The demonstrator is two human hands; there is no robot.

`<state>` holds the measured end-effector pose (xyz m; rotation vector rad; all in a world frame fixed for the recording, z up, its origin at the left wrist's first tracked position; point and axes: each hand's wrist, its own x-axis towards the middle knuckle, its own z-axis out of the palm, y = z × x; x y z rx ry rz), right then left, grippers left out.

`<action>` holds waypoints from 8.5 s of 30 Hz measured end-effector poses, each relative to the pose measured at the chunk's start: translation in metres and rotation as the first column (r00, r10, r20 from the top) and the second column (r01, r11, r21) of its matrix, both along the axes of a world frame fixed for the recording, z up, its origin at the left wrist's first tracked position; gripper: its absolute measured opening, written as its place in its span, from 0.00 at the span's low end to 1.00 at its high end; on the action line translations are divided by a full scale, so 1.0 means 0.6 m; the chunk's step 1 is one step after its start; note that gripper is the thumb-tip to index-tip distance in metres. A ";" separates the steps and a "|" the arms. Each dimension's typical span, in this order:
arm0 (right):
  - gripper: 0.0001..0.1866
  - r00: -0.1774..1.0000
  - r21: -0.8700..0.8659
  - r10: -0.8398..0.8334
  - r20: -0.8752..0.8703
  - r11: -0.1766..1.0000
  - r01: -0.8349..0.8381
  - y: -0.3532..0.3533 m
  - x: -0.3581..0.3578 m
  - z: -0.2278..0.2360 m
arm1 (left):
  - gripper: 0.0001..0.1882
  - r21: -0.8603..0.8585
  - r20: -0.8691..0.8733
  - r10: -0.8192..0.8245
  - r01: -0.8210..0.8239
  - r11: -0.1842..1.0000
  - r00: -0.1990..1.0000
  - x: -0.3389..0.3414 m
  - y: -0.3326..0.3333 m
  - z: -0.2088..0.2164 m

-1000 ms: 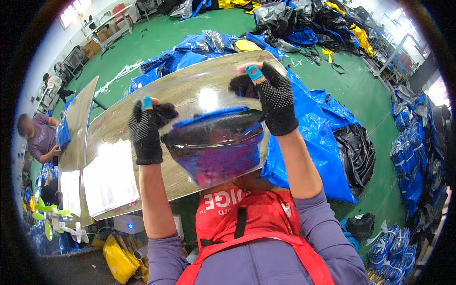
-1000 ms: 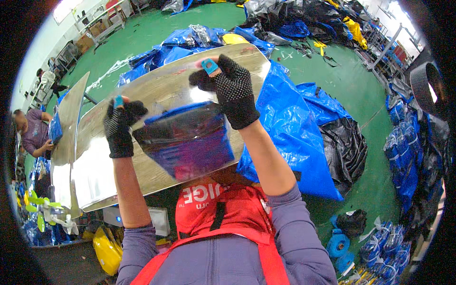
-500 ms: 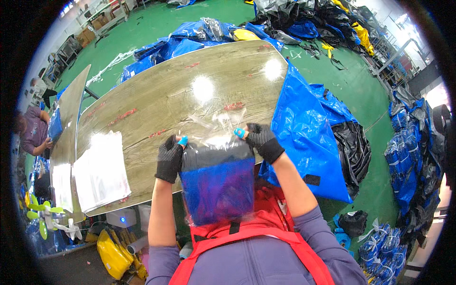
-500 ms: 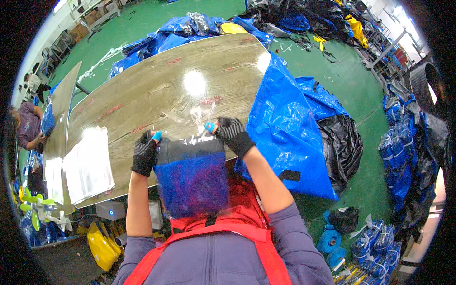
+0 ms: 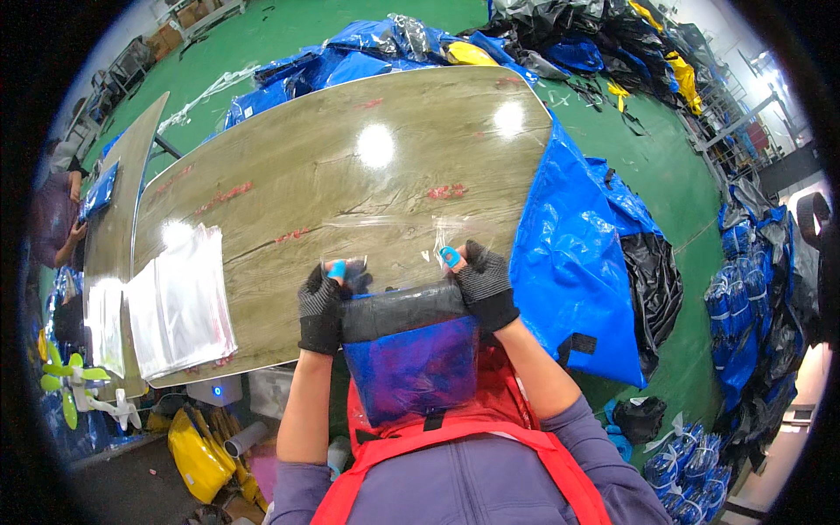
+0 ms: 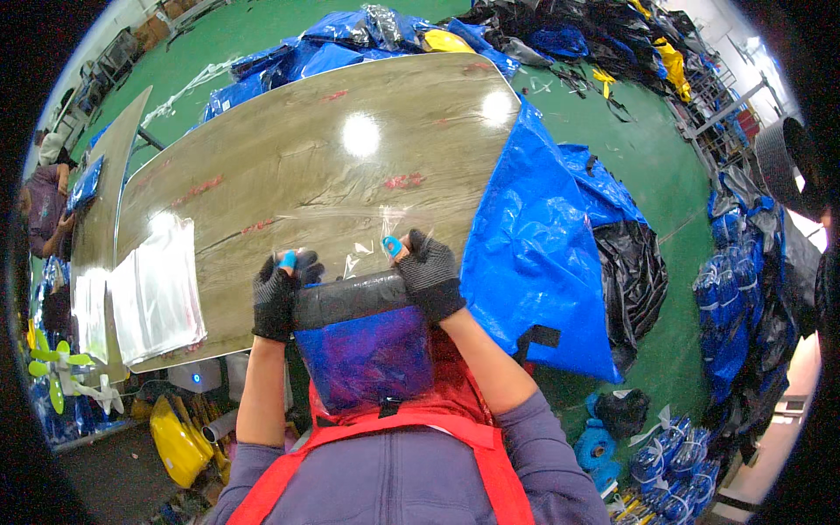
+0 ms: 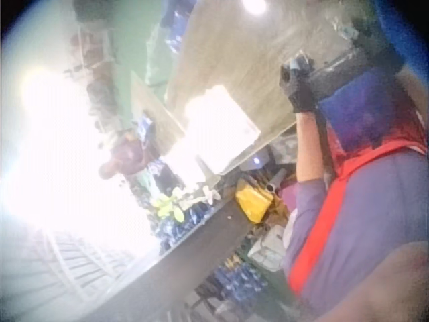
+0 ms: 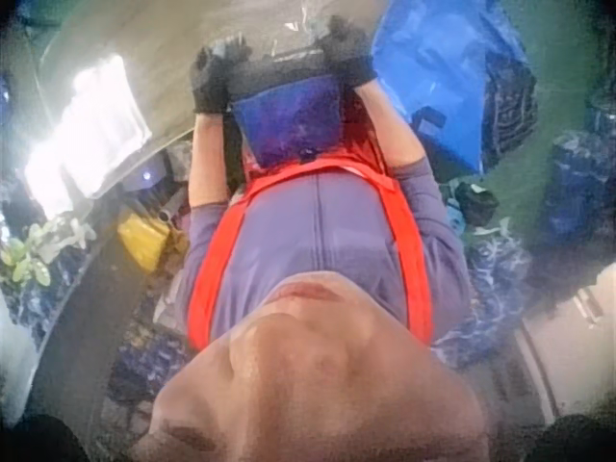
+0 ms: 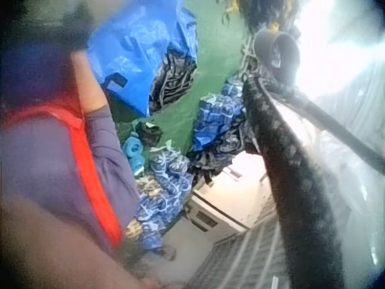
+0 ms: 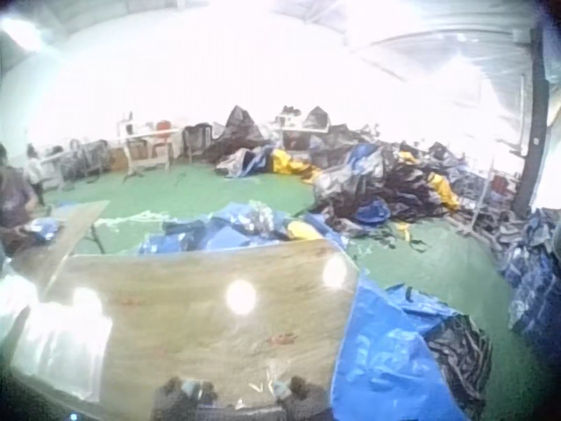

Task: The person folds a blue and black bag, places it into a clear plastic bag, and seals it. They repeat this process with several similar bags, stacking the finished packages on the table.

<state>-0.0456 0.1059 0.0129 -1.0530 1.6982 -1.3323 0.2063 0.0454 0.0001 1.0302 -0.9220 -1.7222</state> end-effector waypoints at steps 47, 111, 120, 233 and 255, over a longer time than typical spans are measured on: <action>0.17 0.944 -0.617 -0.130 0.303 0.728 0.298 -0.233 -0.161 0.279 | 0.16 -0.170 -0.012 -0.012 0.010 0.985 1.000 0.042 -0.041 0.073; 0.16 0.385 0.473 0.646 -0.659 0.754 -0.457 0.058 -0.119 0.192 | 0.12 -0.540 0.820 0.269 0.526 0.656 0.506 0.090 0.057 0.139; 0.50 0.415 0.237 0.311 -0.855 0.946 -0.221 0.162 -0.059 -0.012 | 0.39 -0.527 0.474 0.218 0.077 0.847 0.853 0.018 0.101 -0.017; 0.30 0.280 0.597 0.769 -0.574 0.628 -0.500 -0.064 -0.266 0.065 | 0.30 -0.129 0.976 0.149 0.971 -0.202 0.160 -0.150 -0.087 -0.030; 0.20 0.358 0.655 0.622 -0.697 0.754 -0.035 -0.021 -0.262 0.027 | 0.30 -0.586 0.678 0.724 0.500 0.638 -0.128 0.279 -0.011 0.070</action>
